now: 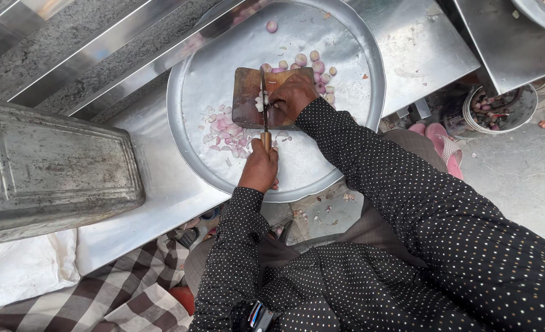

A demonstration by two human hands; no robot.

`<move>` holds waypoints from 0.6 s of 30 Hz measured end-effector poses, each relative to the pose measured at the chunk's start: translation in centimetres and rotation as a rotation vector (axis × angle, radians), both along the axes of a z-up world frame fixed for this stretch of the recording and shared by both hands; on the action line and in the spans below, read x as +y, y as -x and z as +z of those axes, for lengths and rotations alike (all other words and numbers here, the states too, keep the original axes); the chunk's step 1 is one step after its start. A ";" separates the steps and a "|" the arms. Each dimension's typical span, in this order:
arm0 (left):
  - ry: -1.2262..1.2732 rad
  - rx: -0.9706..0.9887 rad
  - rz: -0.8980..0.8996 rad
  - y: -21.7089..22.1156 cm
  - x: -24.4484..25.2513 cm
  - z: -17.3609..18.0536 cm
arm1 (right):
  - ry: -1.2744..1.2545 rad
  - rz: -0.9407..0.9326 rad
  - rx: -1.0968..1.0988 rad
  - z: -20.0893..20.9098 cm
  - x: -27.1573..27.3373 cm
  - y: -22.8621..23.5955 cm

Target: The person chops onions on a wooden block inside a large metal tray using a knife, moving the chopped pieces to the side and picking up more whole onions.

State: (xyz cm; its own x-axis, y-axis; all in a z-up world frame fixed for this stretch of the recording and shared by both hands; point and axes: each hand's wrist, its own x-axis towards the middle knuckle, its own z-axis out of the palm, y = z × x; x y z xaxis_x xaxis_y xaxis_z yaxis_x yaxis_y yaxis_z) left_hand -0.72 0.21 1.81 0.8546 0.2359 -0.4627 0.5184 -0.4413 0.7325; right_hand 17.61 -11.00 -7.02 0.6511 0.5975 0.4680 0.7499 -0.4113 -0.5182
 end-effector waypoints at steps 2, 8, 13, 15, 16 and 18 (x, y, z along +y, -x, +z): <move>-0.020 0.001 -0.012 -0.1 -0.1 0.1 | 0.004 -0.003 0.026 0.2 -0.1 0.1; 0.121 0.065 0.005 -0.3 -0.3 -0.3 | 0.006 0.028 -0.018 0.3 -0.3 0.4; 0.119 0.022 0.088 0.0 -0.1 -0.5 | 0.144 0.046 -0.089 0.9 -0.2 0.4; 0.050 -0.018 0.089 0.3 0.1 -0.5 | 0.161 0.024 -0.130 1.2 -0.2 0.5; 0.021 -0.014 0.075 0.3 0.2 -0.4 | 0.168 0.012 -0.153 1.3 -0.1 0.5; -0.036 -0.006 0.046 0.2 0.4 -0.2 | 0.171 0.005 -0.143 1.4 -0.1 0.6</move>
